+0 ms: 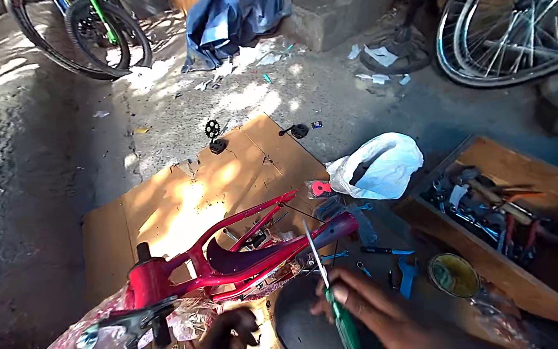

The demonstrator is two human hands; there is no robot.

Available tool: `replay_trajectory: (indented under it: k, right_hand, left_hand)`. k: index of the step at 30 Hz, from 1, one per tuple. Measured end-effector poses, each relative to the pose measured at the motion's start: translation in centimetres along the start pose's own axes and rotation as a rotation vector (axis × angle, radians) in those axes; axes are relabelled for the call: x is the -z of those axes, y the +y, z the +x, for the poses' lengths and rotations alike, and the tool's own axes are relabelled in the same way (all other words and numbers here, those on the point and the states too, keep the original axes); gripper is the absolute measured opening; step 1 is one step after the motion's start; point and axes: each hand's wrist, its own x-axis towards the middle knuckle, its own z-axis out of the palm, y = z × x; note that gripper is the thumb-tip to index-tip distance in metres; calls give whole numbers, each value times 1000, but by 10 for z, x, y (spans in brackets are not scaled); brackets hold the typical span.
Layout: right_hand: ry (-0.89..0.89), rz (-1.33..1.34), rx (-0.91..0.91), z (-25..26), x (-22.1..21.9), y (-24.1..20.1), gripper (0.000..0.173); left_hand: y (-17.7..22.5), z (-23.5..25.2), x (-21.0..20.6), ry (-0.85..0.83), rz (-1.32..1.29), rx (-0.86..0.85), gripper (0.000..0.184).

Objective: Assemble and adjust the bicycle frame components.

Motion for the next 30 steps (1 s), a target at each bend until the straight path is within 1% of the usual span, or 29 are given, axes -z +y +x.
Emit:
replay_trajectory:
  k: [1, 2, 3, 4, 5, 6, 7, 9, 10, 12, 15, 17, 20, 24, 30]
  right_hand:
    - [22, 85, -43, 8, 12, 0, 38]
    - [32, 105, -111, 17, 23, -2, 38]
    - [27, 55, -181, 28, 33, -4, 37]
    - [14, -45, -230, 40, 43, -5, 35]
    - [1, -192, -240, 52, 50, -5, 32]
    - [-13, -367, -190, 64, 55, -4, 28]
    - [-29, -549, -97, 76, 60, 0, 25]
    - [-66, -802, 87, 101, 68, 11, 23]
    - [-119, -866, 130, 113, 70, 15, 24]
    - [-261, -921, 134, 136, 72, 21, 22]
    - [-440, -891, 65, 163, 65, 34, 17]
    - [-528, -850, -17, 176, 62, 41, 20]
    - [-623, -751, -126, 192, 59, 50, 24]
    - [-677, -752, -119, 202, 55, 63, 26]
    - [-682, -683, -96, 201, 56, 62, 26]
  left_hand:
    - [-10, 14, 0, 168, 15, 20, 32]
    - [-17, 29, -3, 298, 26, 40, 49]
    - [-23, 44, -7, 382, 27, 59, 63]
    - [-30, 58, -11, 443, 29, 68, 68]
    - [-43, 69, -15, 473, 26, 57, 71]
    - [-60, 79, -15, 480, -14, 17, 72]
    - [-79, 89, -11, 452, -128, -79, 69]
    - [-104, 108, -9, 367, -262, -247, 53]
    - [-110, 113, -10, 342, -283, -291, 47]
    - [-114, 120, -14, 319, -332, -331, 37]
    - [-114, 118, -26, 343, -421, -278, 27]
    - [-117, 124, -25, 312, -437, -347, 28]
    - [-111, 126, -25, 312, -428, -350, 29]
    - [-110, 126, -27, 324, -438, -322, 30]
    - [-110, 130, -31, 324, -487, -345, 27]
